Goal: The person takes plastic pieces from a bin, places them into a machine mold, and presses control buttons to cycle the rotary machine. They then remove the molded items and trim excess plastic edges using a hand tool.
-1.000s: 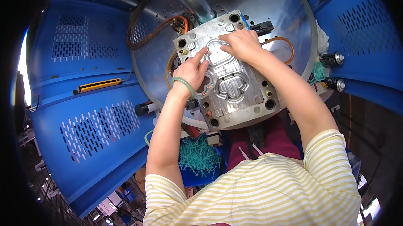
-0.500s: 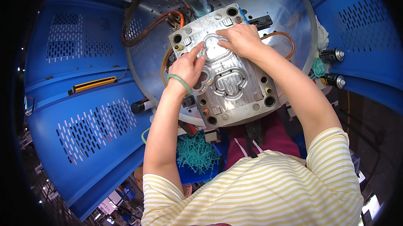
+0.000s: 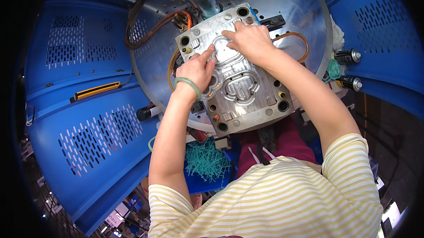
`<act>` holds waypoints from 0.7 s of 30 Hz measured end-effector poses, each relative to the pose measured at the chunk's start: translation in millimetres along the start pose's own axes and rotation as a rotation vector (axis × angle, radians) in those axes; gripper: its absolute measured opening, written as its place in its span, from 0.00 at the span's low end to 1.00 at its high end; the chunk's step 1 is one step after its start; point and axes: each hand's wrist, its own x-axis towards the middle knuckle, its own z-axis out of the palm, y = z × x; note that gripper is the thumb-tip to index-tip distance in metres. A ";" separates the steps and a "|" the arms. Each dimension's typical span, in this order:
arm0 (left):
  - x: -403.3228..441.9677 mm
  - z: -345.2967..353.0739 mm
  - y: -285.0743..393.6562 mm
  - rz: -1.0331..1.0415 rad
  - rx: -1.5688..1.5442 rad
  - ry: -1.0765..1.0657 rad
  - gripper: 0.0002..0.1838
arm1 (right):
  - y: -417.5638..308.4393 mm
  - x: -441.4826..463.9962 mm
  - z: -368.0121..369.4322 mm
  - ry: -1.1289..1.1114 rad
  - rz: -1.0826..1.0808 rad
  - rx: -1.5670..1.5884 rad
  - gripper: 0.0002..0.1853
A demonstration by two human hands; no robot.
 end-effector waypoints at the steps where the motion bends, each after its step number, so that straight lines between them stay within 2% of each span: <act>1: 0.3 0.9 0.1 0.001 0.000 -0.001 0.21 | 2.4 0.2 5.6 0.091 -0.051 0.047 0.17; 5: 0.7 8.8 1.8 0.041 0.059 0.029 0.21 | 7.0 -3.1 20.6 0.096 -0.081 0.140 0.17; 8: 3.8 14.3 5.1 0.061 0.081 0.045 0.21 | 5.1 -3.2 16.9 0.040 -0.048 0.086 0.16; 10: 2.5 16.5 7.4 0.069 0.091 0.045 0.22 | 3.0 1.3 12.3 -0.053 -0.145 -0.006 0.15; 14: -1.2 11.1 9.1 0.039 0.099 0.070 0.22 | -2.4 -1.9 11.5 -0.015 -0.163 -0.053 0.15; 17: -1.0 11.4 -5.9 0.045 -0.162 0.119 0.22 | 0.1 -8.4 14.5 0.010 -0.182 -0.046 0.16; 18: -2.2 13.4 -11.3 0.041 -0.155 0.126 0.22 | 1.6 -10.9 15.6 0.029 -0.180 -0.040 0.16; 20: -9.5 11.8 -17.7 -0.067 -0.670 0.144 0.23 | 0.6 -13.2 6.0 0.003 -0.133 -0.015 0.17; 21: -14.3 11.1 -22.0 -0.133 -0.871 0.054 0.24 | -0.2 -15.1 0.7 -0.030 -0.079 0.006 0.17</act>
